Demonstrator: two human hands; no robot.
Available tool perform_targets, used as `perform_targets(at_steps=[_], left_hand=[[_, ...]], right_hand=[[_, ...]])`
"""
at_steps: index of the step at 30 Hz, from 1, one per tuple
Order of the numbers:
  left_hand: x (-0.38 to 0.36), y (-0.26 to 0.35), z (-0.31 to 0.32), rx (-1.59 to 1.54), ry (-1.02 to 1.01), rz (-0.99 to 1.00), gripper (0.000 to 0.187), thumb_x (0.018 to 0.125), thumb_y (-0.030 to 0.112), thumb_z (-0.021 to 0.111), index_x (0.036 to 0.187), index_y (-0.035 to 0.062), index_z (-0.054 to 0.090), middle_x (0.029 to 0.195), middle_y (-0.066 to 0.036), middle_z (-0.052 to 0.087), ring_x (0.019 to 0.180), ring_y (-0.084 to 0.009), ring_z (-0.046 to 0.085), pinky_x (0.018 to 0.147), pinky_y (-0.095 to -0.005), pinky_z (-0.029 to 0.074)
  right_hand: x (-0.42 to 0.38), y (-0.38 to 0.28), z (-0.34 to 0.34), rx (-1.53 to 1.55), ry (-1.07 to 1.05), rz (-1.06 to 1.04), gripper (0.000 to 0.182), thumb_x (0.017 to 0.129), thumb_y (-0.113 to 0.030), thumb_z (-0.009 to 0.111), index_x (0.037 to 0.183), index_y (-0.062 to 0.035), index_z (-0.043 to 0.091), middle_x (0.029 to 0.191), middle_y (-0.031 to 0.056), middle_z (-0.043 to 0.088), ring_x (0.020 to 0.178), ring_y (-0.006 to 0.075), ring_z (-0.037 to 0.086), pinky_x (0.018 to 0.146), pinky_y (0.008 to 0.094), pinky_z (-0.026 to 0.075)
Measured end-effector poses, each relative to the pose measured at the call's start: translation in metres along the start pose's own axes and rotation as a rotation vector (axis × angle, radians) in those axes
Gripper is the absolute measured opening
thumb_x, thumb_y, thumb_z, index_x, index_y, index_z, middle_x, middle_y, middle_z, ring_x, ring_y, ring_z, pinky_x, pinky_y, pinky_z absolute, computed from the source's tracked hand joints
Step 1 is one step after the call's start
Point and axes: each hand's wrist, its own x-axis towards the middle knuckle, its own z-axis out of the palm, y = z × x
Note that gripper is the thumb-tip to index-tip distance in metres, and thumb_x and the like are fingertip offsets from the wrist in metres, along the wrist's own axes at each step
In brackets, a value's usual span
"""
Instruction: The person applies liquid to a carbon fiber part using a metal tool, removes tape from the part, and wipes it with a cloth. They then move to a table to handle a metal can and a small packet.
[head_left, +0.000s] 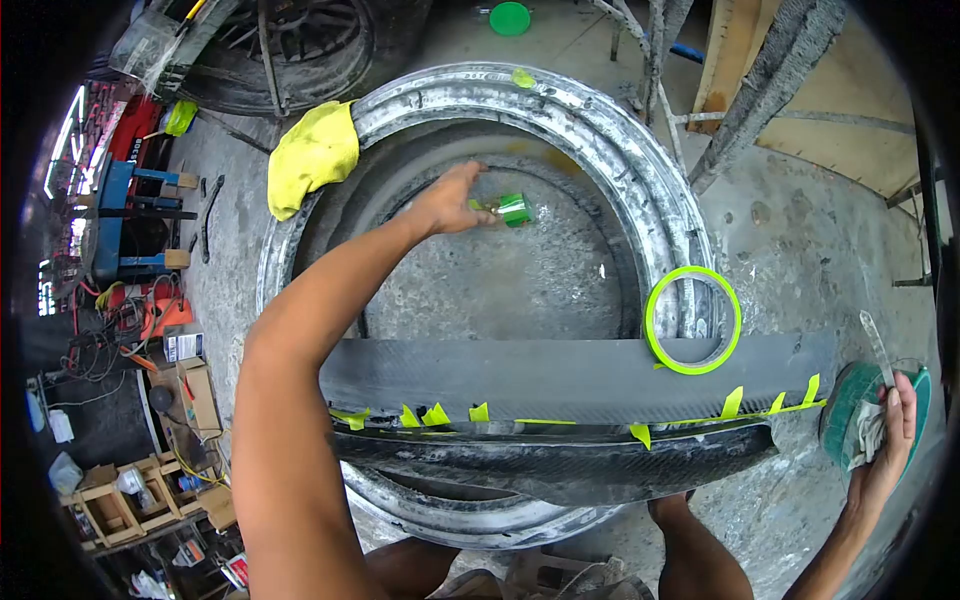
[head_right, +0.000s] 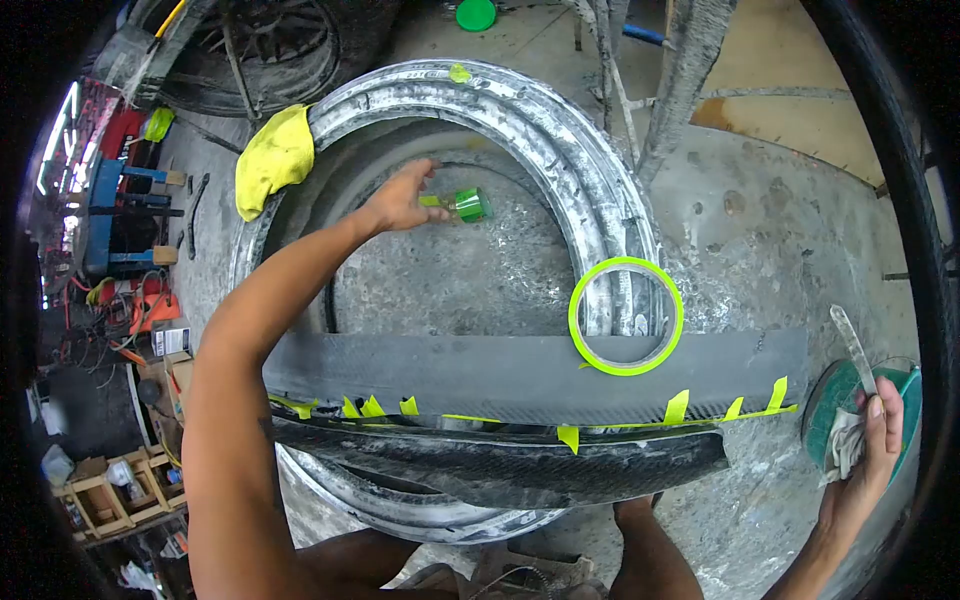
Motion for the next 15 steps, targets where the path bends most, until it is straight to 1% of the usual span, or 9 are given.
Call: perform_targets(at_steps=[2, 4, 5, 7, 8, 9, 10, 14, 15], left_hand=[[0.007, 0.01, 0.004, 0.074, -0.029, 0.057, 0.078, 0.071, 0.029, 0.085, 0.135, 0.002, 0.051, 0.127, -0.023, 0.059, 0.114, -0.0374, 0.06, 0.098, -0.0431, 0.049], [0.014, 0.02, 0.012, 0.188, -0.26, 0.207, 0.075, 0.065, 0.033, 0.086, 0.128, 0.0032, 0.057, 0.12, -0.023, 0.061, 0.111, -0.0402, 0.059, 0.098, -0.0444, 0.048], [0.014, 0.023, 0.015, 0.185, -0.256, 0.218, 0.075, 0.065, 0.033, 0.086, 0.128, 0.0032, 0.057, 0.12, -0.023, 0.061, 0.111, -0.0402, 0.059, 0.098, -0.0444, 0.048], [0.015, 0.03, 0.022, 0.298, -0.335, 0.141, 0.064, 0.062, 0.035, 0.085, 0.113, 0.0048, 0.061, 0.115, -0.021, 0.064, 0.11, -0.0401, 0.06, 0.094, -0.0461, 0.05], [0.019, 0.023, 0.03, 0.341, -0.307, 0.191, 0.061, 0.061, 0.035, 0.085, 0.109, 0.0053, 0.062, 0.112, -0.021, 0.064, 0.107, -0.0394, 0.06, 0.091, -0.0473, 0.051], [0.02, 0.01, 0.038, 0.388, -0.269, 0.244, 0.058, 0.061, 0.035, 0.085, 0.105, 0.0059, 0.062, 0.109, -0.02, 0.064, 0.105, -0.0388, 0.061, 0.089, -0.0485, 0.052], [0.018, 0.002, 0.042, 0.403, -0.223, 0.285, 0.056, 0.062, 0.037, 0.083, 0.103, 0.0059, 0.062, 0.107, -0.02, 0.065, 0.105, -0.039, 0.061, 0.09, -0.0488, 0.052], [0.003, 0.014, 0.013, 0.362, -0.282, 0.186, 0.055, 0.066, 0.039, 0.08, 0.104, 0.0027, 0.063, 0.108, -0.021, 0.065, 0.104, -0.0392, 0.062, 0.088, -0.0489, 0.051], [-0.003, 0.015, 0.003, 0.276, -0.237, 0.176, 0.054, 0.068, 0.039, 0.08, 0.104, 0.0013, 0.063, 0.104, -0.022, 0.066, 0.101, -0.0384, 0.063, 0.086, -0.047, 0.051]], right_hand=[[-0.001, -0.001, -0.002, -0.015, 0.011, -0.007, 0.031, 0.099, -0.018, 0.062, 0.126, -0.003, 0.059, 0.112, 0.0015, 0.064, 0.105, 0.0084, 0.059, 0.09, 0.0259, 0.05], [-0.005, -0.002, -0.001, -0.037, 0.019, 0.007, 0.032, 0.098, -0.018, 0.063, 0.126, -0.0029, 0.059, 0.111, 0.0011, 0.064, 0.102, 0.0083, 0.059, 0.088, 0.025, 0.05], [-0.007, -0.001, 0.0, -0.04, 0.027, -0.001, 0.032, 0.098, -0.018, 0.063, 0.126, -0.0029, 0.059, 0.111, 0.0011, 0.064, 0.102, 0.0083, 0.059, 0.088, 0.025, 0.05], [-0.009, -0.002, 0.005, -0.072, 0.067, 0.001, 0.031, 0.097, -0.018, 0.064, 0.125, -0.0036, 0.061, 0.108, 0.0006, 0.064, 0.098, 0.0081, 0.059, 0.085, 0.0236, 0.049], [-0.013, -0.003, 0.013, -0.056, 0.098, 0.002, 0.03, 0.095, -0.017, 0.066, 0.122, -0.0047, 0.062, 0.104, 0.0003, 0.064, 0.094, 0.0082, 0.059, 0.082, 0.0225, 0.048], [-0.019, -0.014, 0.03, -0.031, 0.145, -0.016, 0.024, 0.092, -0.012, 0.067, 0.114, -0.0037, 0.065, 0.098, 0.0017, 0.066, 0.092, 0.0107, 0.061, 0.08, 0.0243, 0.05], [-0.021, -0.016, 0.029, -0.006, 0.097, -0.026, 0.022, 0.092, -0.011, 0.067, 0.113, -0.0037, 0.066, 0.097, 0.0018, 0.066, 0.091, 0.0106, 0.062, 0.08, 0.0244, 0.05], [-0.03, -0.008, 0.023, 0.198, 0.046, -0.02, 0.019, 0.091, -0.005, 0.067, 0.11, -0.0029, 0.067, 0.094, 0.0027, 0.067, 0.087, 0.0107, 0.062, 0.078, 0.0252, 0.051], [-0.031, -0.002, 0.024, 0.198, 0.083, -0.046, 0.019, 0.094, -0.007, 0.063, 0.112, -0.0034, 0.065, 0.089, 0.0043, 0.067, 0.076, 0.0092, 0.063, 0.066, 0.0227, 0.053]])
